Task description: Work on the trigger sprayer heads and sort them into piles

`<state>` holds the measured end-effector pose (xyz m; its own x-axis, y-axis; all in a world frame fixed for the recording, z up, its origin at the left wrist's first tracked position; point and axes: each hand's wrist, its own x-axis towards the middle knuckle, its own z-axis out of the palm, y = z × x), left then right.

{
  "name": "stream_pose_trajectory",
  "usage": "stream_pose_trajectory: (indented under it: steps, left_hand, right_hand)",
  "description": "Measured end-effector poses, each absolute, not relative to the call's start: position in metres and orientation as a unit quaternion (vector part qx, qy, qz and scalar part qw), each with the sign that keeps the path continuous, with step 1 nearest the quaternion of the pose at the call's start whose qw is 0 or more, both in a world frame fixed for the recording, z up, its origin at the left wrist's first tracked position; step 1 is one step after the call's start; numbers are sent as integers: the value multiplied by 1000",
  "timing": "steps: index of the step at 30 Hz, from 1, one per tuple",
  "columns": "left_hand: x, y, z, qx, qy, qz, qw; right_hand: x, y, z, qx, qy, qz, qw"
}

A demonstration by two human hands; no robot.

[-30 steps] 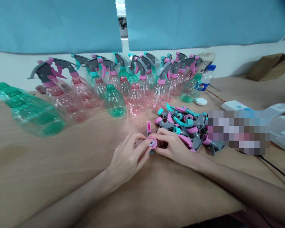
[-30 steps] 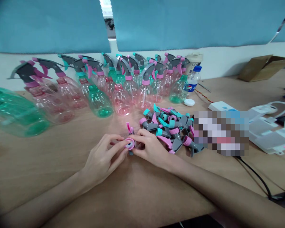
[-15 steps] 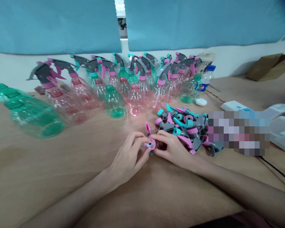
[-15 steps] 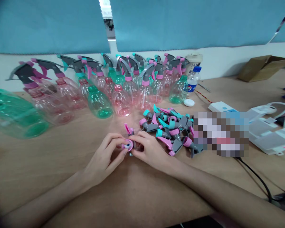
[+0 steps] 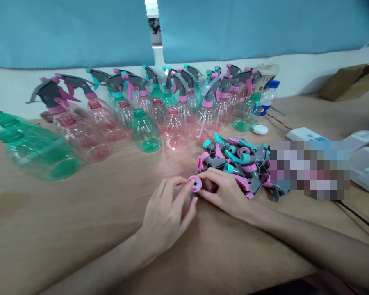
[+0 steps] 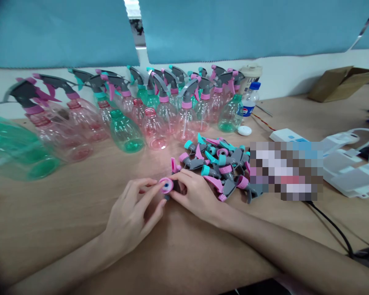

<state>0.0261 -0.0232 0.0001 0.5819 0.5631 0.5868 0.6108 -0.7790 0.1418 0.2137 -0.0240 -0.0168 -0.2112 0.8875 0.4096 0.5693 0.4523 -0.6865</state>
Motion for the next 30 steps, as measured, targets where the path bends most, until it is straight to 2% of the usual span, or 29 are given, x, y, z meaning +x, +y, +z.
stream_pose_trajectory:
  steps: [5, 14, 23, 30]
  left_hand:
    - [30, -26, -2, -880, -355, -316, -14]
    - [28, -18, 3, -836, -379, -335, -213]
    - [30, -17, 5, -805, -380, -375, -261]
    - [30, -17, 7, -811, -375, -358, -271]
  right_hand:
    - [215, -20, -17, -454, -762, 218, 406]
    - [214, -21, -15, -467, -753, 239, 398]
    - [214, -21, -15, -464, -753, 245, 397]
    - [214, -21, -15, -459, -753, 245, 403]
